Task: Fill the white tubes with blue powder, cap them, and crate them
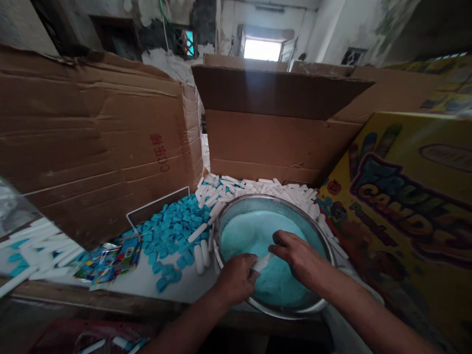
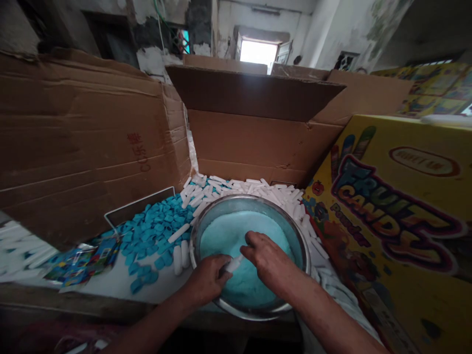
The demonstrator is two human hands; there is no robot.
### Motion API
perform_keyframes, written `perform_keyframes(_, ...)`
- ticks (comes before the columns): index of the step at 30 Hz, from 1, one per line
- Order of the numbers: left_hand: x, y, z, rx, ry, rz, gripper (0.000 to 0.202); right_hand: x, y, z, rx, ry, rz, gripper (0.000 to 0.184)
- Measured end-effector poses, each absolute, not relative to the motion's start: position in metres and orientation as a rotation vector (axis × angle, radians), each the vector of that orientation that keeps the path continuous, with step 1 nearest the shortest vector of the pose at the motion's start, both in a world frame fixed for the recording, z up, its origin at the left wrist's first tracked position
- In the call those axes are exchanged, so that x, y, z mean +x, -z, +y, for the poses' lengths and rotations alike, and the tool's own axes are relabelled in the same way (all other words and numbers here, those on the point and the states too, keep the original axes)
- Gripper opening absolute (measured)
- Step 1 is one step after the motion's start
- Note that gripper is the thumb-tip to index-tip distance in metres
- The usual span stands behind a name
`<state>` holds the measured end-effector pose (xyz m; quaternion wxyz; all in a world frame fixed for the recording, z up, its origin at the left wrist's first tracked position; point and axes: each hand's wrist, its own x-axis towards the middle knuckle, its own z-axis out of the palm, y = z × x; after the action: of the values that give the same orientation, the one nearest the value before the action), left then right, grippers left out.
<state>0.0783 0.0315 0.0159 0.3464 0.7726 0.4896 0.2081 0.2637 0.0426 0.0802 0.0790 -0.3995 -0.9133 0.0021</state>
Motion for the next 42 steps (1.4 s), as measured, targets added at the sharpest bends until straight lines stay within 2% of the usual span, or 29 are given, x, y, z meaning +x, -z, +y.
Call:
perform_keyframes(7,0.076,-0.012,0.035,1.93,-0.601,1.246,0.028,0.278,-0.078,0.044,-1.157,0.042,-2.596,0.036)
perform_keyframes(10,0.079,-0.013,0.044,1.619,-0.659,1.062,0.049,0.292,-0.066,0.045,-1.207,0.04,-2.424,0.037)
perform_keyframes(12,0.085,-0.015,0.051,1.409,-0.577,0.92,0.064,0.299,-0.053,0.045,-1.27,-0.039,-2.383,0.034)
perform_keyframes(14,0.091,-0.018,0.057,1.378,-0.471,0.903,0.068,0.302,-0.038,0.044,-1.355,-0.136,-2.381,0.032)
perform_keyframes(22,0.099,-0.026,0.059,1.835,-0.463,1.071,0.054,0.304,-0.012,0.044,-1.494,-0.199,-2.322,0.027)
perform_keyframes(25,0.1,-0.025,0.057,2.021,-0.461,1.037,0.04,0.309,-0.009,0.044,-1.401,-0.156,-2.298,0.013)
perform_keyframes(28,0.091,-0.022,0.058,1.911,-0.683,1.069,0.03,0.304,-0.01,0.036,-1.288,-0.064,-2.27,0.02)
perform_keyframes(31,0.058,-0.022,0.058,1.631,-1.059,1.065,0.03,0.276,-0.016,0.011,-1.148,0.058,-2.196,0.02)
perform_keyframes(33,0.024,-0.023,0.054,1.473,-1.232,1.07,0.031,0.243,-0.018,-0.011,-1.049,-0.03,-2.226,0.025)
perform_keyframes(36,-0.03,-0.023,0.044,1.244,-1.311,1.2,0.032,0.182,-0.008,-0.031,-0.854,-0.311,-2.4,0.027)
perform_keyframes(39,-0.071,-0.018,0.029,1.099,-1.314,1.332,0.03,0.127,0.014,-0.022,-1.048,-0.569,-2.499,0.034)
perform_keyframes(42,-0.093,-0.008,0.012,0.998,-1.339,1.414,0.035,0.087,0.029,0.009,-1.28,-0.572,-2.529,0.036)
